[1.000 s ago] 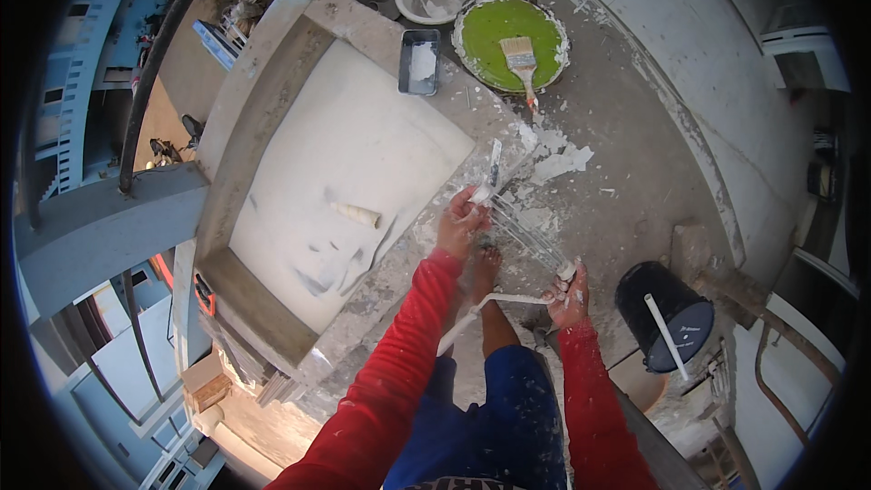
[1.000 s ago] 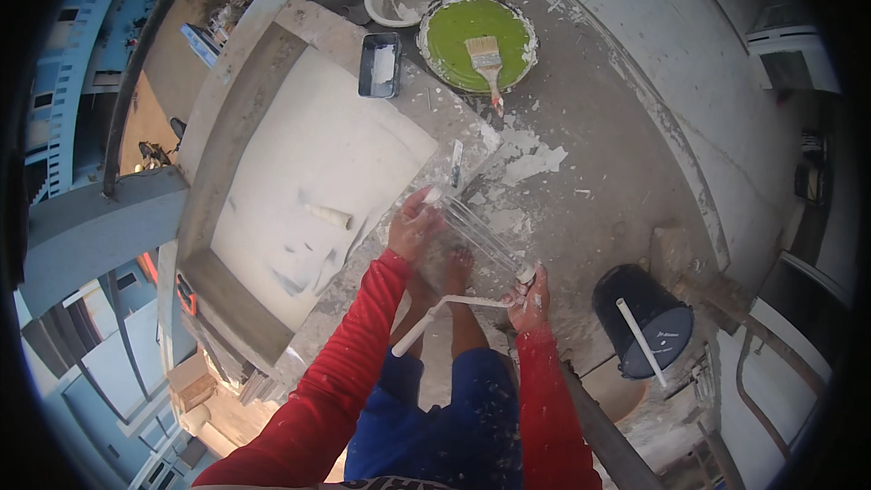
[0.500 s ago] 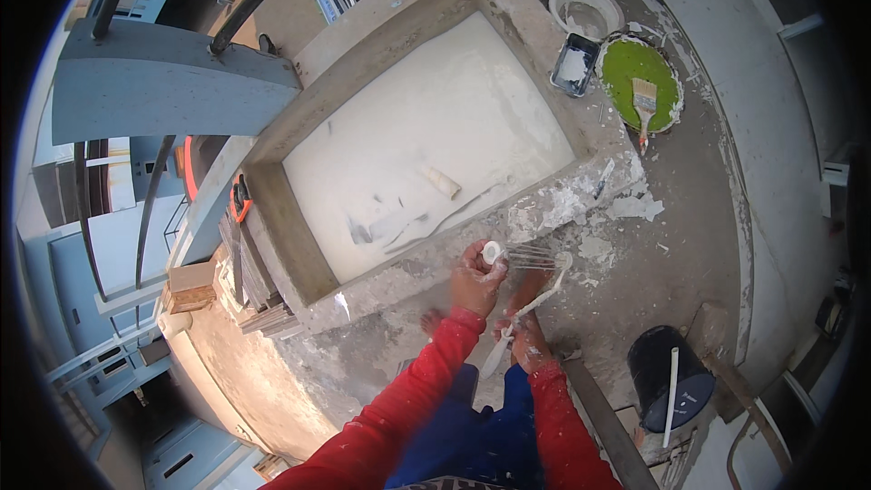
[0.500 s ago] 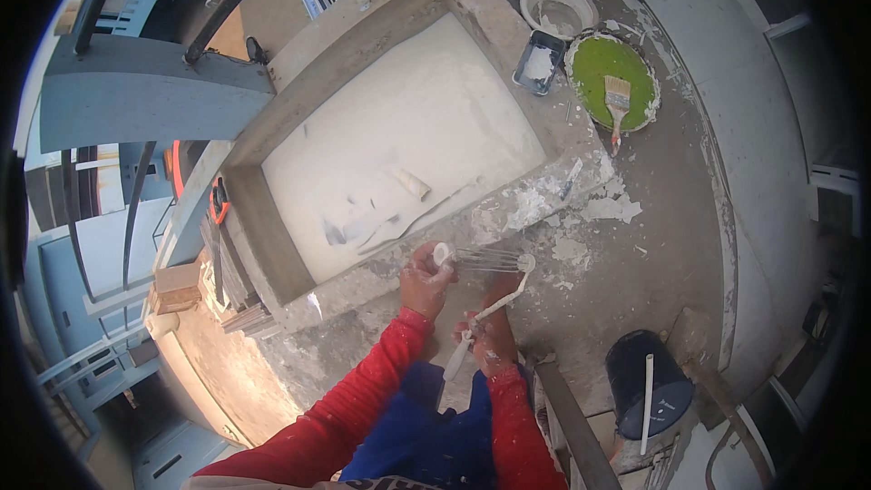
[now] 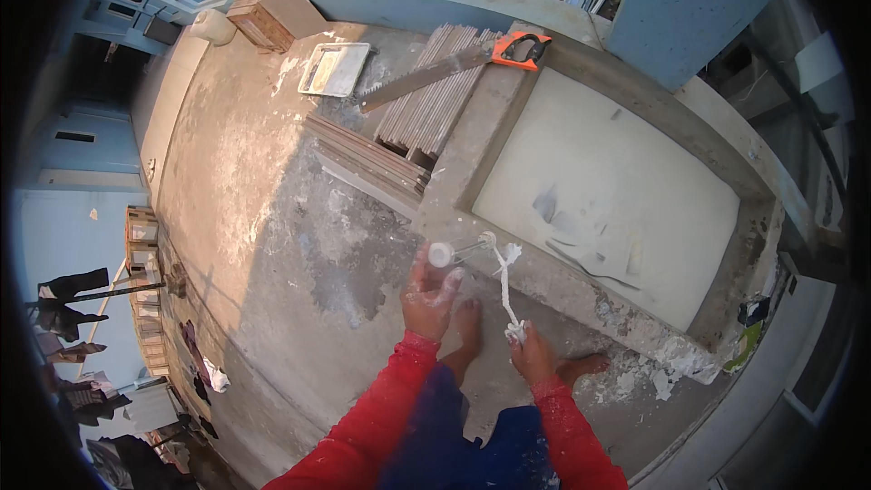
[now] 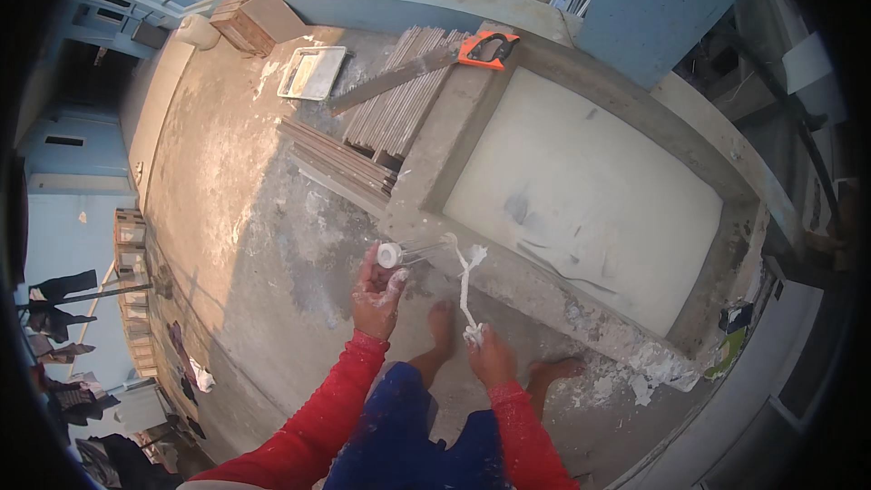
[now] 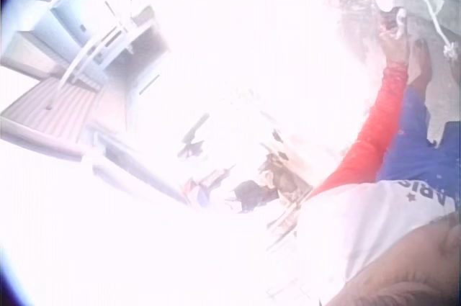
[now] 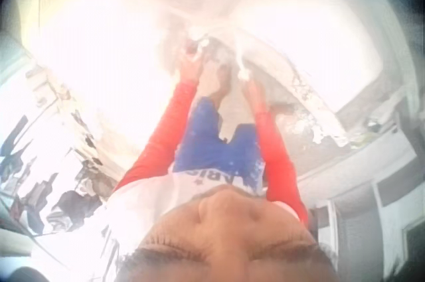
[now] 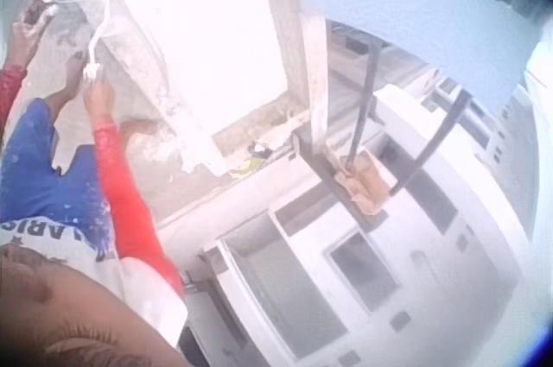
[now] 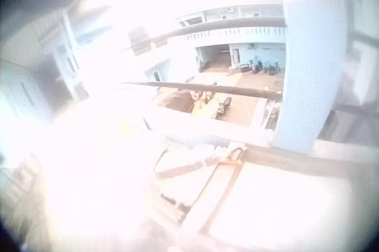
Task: The person scoops white plaster from a container and spreads it onto a concrete balcony ledge using a trowel. They then use a paint roller to smooth the applied plaster across the surface.
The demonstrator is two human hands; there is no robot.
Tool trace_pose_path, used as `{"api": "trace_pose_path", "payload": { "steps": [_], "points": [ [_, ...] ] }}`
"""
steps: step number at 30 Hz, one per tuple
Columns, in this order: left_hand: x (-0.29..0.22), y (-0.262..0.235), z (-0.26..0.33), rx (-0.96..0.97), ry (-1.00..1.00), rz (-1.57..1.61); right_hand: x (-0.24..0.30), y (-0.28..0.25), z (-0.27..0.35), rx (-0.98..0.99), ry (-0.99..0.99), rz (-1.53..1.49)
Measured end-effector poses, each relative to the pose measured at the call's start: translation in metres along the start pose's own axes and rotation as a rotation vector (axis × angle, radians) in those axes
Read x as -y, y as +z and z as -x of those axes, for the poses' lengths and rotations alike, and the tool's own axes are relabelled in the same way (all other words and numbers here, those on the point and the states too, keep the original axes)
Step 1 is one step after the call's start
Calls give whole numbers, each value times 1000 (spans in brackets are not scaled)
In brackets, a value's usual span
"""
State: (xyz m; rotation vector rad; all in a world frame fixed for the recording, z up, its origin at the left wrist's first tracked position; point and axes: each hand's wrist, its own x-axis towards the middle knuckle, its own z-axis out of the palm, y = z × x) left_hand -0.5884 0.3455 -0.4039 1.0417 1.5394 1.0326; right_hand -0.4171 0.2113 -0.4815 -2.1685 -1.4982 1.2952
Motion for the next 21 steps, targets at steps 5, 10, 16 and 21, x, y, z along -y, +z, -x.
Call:
{"api": "trace_pose_path", "payload": {
  "steps": [5, 10, 16, 21],
  "points": [
    [46, -143, -33, -308, 18, 1, 90, 29, -93, 86, -157, 214],
    [162, -271, 42, -512, -351, -253, 92, 66, -130, 94, -101, 204],
    [212, -337, 196, -481, -753, -802, 97, 63, -124, 77, -118, 274],
    [222, -330, 276, -461, -956, -868, 94, 60, -132, 75, -116, 255]
  ]
}}
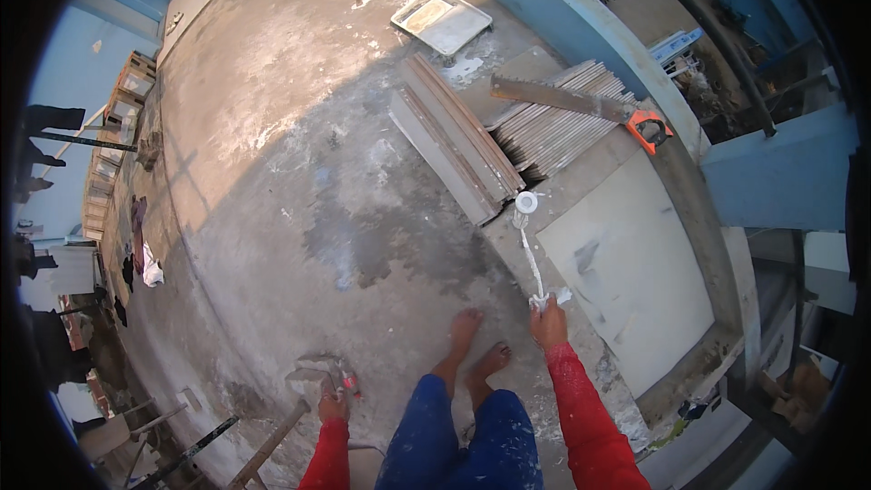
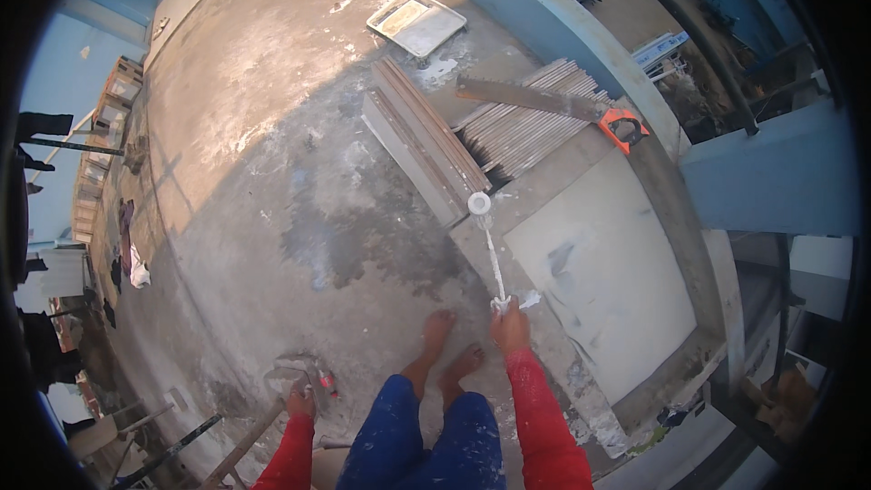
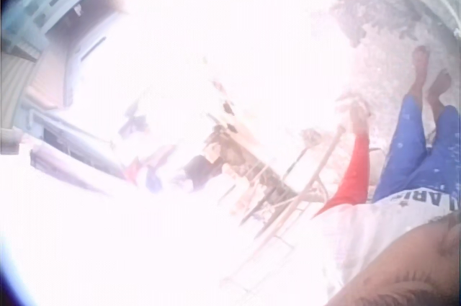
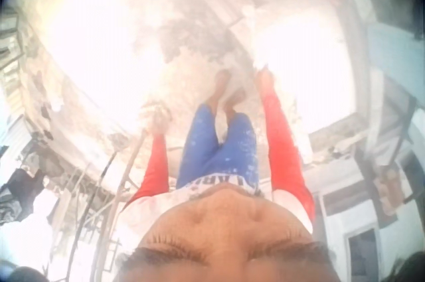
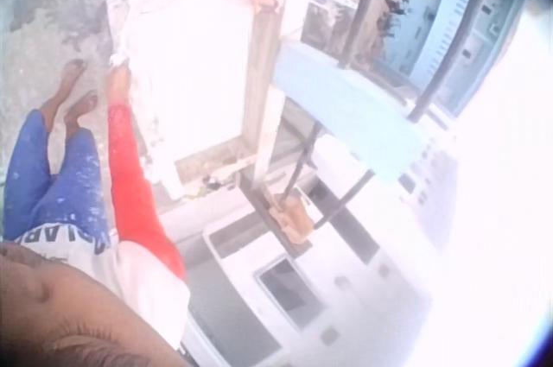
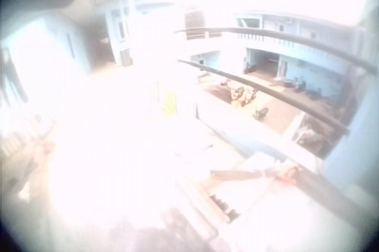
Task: The person scoops white plaster from a container and spreads it onto a concrete balcony ledge using a trowel. They then use a paint roller to smooth the applied plaster across the surface.
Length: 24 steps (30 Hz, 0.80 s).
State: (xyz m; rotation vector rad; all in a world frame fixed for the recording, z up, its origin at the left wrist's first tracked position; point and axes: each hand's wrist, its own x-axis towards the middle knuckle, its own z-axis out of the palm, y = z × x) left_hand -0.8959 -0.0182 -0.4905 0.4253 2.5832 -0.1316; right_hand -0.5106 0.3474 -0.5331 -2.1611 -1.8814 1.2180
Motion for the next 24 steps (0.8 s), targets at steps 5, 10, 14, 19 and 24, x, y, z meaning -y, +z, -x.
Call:
{"api": "trace_pose_path", "payload": {
  "steps": [5, 10, 14, 19, 24],
  "points": [
    [-2, 3, 37, 131, -71, -20, -18, 4, -1, -18, -15, 27],
    [-4, 2, 44, 99, 28, -87, -17, 4, -3, -34, -25, -33],
    [-19, 3, 51, 135, 43, -101, -29, 4, -6, -35, -6, -31],
    [7, 7, 54, 31, 76, -60, -16, 5, 2, -51, 7, -43],
    [12, 12, 56, 77, 64, -45, -24, 4, 3, -73, 0, -73]
  ]
}}
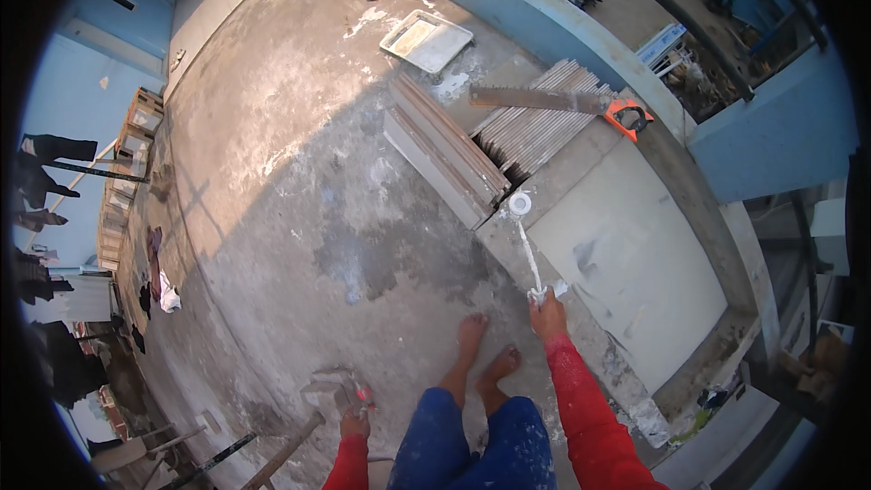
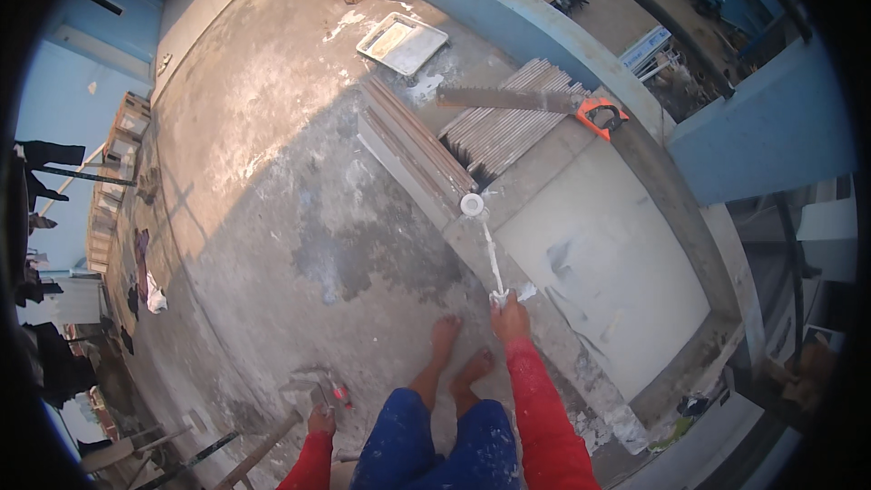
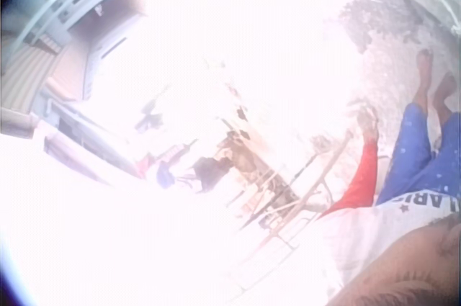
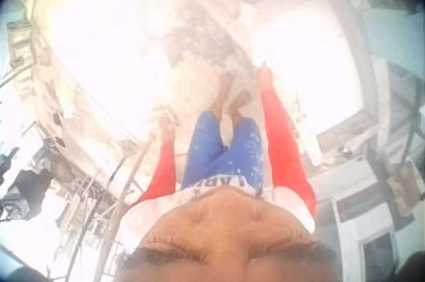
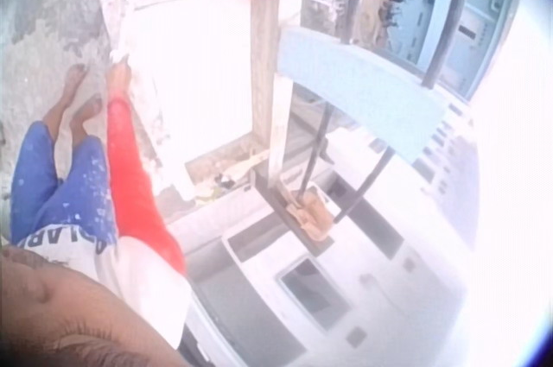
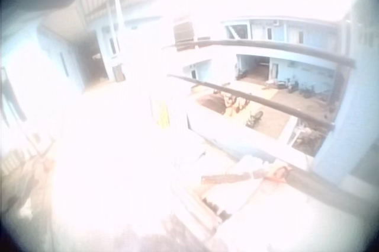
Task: The person scoops white plaster from a container and spreads it onto a concrete balcony ledge using a trowel. They then use a paint roller to smooth the applied plaster across the surface.
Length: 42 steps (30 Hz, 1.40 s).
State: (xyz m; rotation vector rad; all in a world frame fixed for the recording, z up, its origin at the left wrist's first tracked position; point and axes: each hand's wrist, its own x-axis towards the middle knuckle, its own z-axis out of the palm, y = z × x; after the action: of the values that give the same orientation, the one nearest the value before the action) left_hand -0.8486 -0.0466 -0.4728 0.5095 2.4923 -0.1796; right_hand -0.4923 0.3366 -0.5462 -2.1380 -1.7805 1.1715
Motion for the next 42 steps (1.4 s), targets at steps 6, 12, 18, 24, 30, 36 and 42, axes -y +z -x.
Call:
{"api": "trace_pose_path", "payload": {
  "steps": [6, 12, 18, 24, 30, 36, 42],
  "points": [
    [0, -1, 5, -15, 26, -13, 5, 3, 0, -29, 4, -22],
    [-8, -11, 4, 43, 28, 43, -2, 6, 1, 15, 10, 25],
    [0, -15, -10, 58, -42, -24, 7, 7, 1, -6, 22, -46],
    [-17, -24, -14, 94, -26, -12, 10, 4, 4, 17, 33, 13],
    [-15, -27, -27, 93, 2, -33, 9, 9, 6, 14, 54, -1],
    [1, -20, -53, 30, 107, -64, 12, 15, 2, 112, 156, -11],
    [-31, -28, -49, 99, 99, 4, 21, -22, 26, 416, 386, -961]
  ]
}}
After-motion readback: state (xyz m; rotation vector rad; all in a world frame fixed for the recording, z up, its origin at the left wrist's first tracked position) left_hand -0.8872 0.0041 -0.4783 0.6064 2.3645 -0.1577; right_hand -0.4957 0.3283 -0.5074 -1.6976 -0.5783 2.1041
